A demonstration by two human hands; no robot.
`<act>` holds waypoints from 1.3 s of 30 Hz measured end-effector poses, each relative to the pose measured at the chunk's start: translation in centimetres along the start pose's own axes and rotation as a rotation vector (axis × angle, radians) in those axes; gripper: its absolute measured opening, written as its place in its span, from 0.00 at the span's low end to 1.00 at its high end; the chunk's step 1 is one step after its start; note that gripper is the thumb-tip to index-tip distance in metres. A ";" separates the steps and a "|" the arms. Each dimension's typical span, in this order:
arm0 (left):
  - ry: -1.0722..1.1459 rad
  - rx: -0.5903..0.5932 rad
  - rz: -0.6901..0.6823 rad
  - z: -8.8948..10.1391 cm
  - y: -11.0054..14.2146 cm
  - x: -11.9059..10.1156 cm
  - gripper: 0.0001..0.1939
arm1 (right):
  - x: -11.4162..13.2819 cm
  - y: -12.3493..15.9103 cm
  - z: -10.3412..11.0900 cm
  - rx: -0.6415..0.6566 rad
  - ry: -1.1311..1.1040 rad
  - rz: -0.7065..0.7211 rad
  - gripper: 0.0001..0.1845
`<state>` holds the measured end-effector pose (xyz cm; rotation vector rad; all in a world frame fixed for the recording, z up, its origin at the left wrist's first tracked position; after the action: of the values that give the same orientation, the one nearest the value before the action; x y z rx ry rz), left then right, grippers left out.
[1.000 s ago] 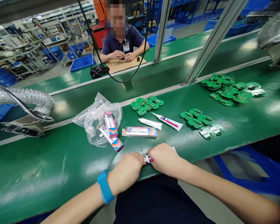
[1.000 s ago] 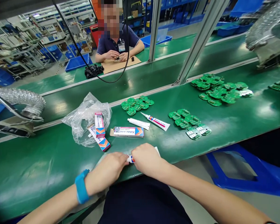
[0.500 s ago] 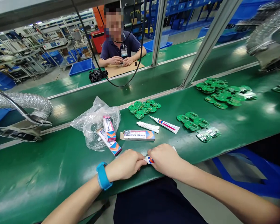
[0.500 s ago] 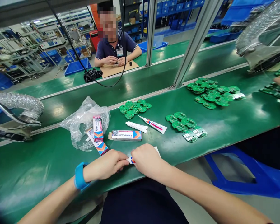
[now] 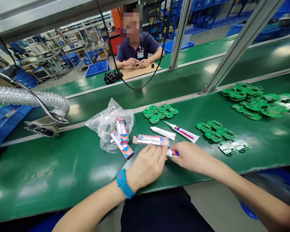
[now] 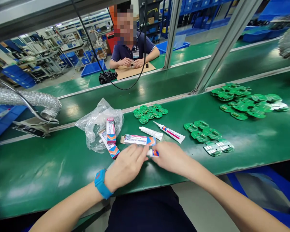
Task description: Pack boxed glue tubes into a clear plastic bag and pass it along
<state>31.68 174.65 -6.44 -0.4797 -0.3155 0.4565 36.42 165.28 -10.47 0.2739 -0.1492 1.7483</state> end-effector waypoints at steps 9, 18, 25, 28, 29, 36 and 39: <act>-0.247 -0.098 0.613 1.3 5.3 11.4 0.18 | -13.1 -7.2 4.5 -0.316 0.298 -0.390 0.18; -0.052 0.147 0.251 -5.7 2.0 6.0 0.21 | -16.6 -9.1 1.6 -0.222 0.202 -0.389 0.23; 0.177 0.032 0.455 -4.0 2.2 7.0 0.18 | -13.0 -7.7 5.3 -0.613 0.032 -0.257 0.21; 0.465 -0.152 0.684 -3.2 2.9 8.2 0.22 | -10.2 -7.2 5.1 -0.615 -0.464 -0.231 0.24; 0.599 -0.227 0.781 -3.4 3.2 8.7 0.22 | -8.8 -7.2 4.7 -0.576 -0.665 -0.201 0.27; 1.493 -0.431 1.292 -9.8 4.0 8.6 0.31 | -0.2 -7.7 2.4 -0.539 -1.149 -0.032 0.30; 1.563 -0.483 1.315 -10.2 4.3 8.5 0.31 | 0.5 -8.0 2.1 -0.643 -1.108 -0.072 0.26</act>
<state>41.42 178.47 -15.65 -1.3456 1.5429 1.1051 44.40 166.79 -8.76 0.7235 -1.4378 1.2146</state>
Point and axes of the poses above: each hand's wrist, its own y-axis away from the middle knuckle, its own z-axis out of the back of the hand, x = y × z, the point moved 10 cm from there along -y, towards the middle knuckle, and after that the axes turned 14 degrees about -x, right-handed, at the moved point
